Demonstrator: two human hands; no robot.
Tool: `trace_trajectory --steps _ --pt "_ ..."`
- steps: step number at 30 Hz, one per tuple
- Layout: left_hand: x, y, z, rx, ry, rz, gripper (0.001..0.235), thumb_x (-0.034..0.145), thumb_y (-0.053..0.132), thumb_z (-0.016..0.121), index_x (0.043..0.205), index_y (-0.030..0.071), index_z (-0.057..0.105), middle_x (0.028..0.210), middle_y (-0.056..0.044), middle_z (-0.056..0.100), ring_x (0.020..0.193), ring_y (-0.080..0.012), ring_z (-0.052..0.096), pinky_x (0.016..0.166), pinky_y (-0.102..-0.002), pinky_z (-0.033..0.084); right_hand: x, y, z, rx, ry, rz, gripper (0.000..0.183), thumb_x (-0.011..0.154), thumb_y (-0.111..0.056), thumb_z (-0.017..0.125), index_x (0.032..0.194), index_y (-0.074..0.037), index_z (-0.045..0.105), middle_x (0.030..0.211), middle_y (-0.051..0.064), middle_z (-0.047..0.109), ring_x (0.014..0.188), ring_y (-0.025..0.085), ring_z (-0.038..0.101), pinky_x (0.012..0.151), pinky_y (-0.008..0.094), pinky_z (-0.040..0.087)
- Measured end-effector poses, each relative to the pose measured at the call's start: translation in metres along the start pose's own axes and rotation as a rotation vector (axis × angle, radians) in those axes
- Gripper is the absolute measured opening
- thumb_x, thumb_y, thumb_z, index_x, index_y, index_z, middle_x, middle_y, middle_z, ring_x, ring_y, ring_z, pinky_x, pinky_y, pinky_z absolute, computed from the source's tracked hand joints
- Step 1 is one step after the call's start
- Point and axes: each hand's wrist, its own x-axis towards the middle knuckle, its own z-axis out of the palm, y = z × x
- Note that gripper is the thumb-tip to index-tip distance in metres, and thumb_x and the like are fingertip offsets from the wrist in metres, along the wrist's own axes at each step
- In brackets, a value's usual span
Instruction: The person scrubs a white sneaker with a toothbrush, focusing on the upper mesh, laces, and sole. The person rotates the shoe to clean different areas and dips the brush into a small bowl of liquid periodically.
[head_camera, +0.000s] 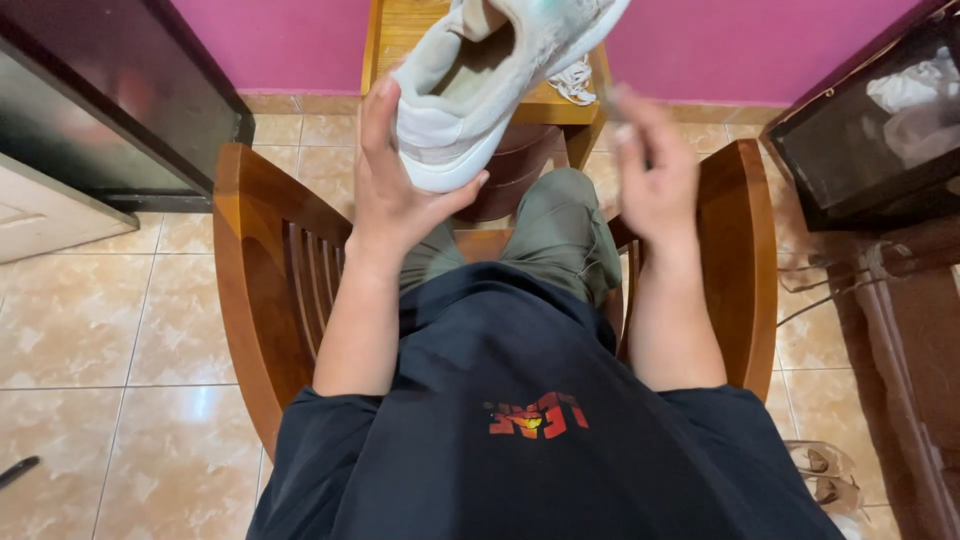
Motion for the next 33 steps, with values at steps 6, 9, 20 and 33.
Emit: trace_trajectory --steps 6,9,20,33 --pt "0.010 -0.013 0.005 0.086 0.070 0.331 0.109 0.094 0.019 0.099 0.157 0.033 0.011 0.156 -0.023 0.035 0.137 -0.0420 0.048 0.114 -0.062 0.048 -0.007 0.023 -0.027 0.061 -0.103 0.022 0.032 0.113 -0.018 0.057 0.142 -0.005 0.061 0.125 0.012 0.069 0.083 0.013 0.054 0.072 0.027 0.047" --pt "0.010 -0.023 -0.001 0.109 0.049 0.428 0.102 0.101 0.035 0.088 0.163 0.039 0.007 0.155 -0.022 0.036 0.139 -0.0439 0.047 0.113 -0.064 0.048 0.015 0.010 -0.039 -0.123 -0.061 -0.046 0.029 0.115 -0.008 0.046 0.139 0.003 0.058 0.137 0.022 0.065 0.131 0.037 0.062 0.114 0.050 0.052" --pt "-0.008 -0.042 0.010 0.223 0.144 0.479 0.044 0.113 0.038 0.038 0.153 0.023 0.031 0.147 -0.017 0.048 0.131 -0.0410 0.054 0.103 -0.058 0.055 0.030 0.015 -0.082 -0.111 -0.186 -0.013 0.031 0.117 -0.009 0.055 0.146 -0.002 0.062 0.109 0.012 0.068 0.068 0.012 0.044 0.059 0.026 0.039" --pt "0.005 -0.046 0.012 0.447 0.247 0.771 0.107 0.100 -0.006 0.079 0.163 0.034 0.002 0.151 -0.010 0.044 0.127 -0.0409 0.057 0.092 -0.057 0.061 0.049 -0.011 -0.085 -0.279 -0.022 -0.109 0.031 0.117 0.007 0.056 0.148 0.007 0.062 0.116 0.021 0.071 0.084 0.022 0.057 0.073 0.034 0.050"
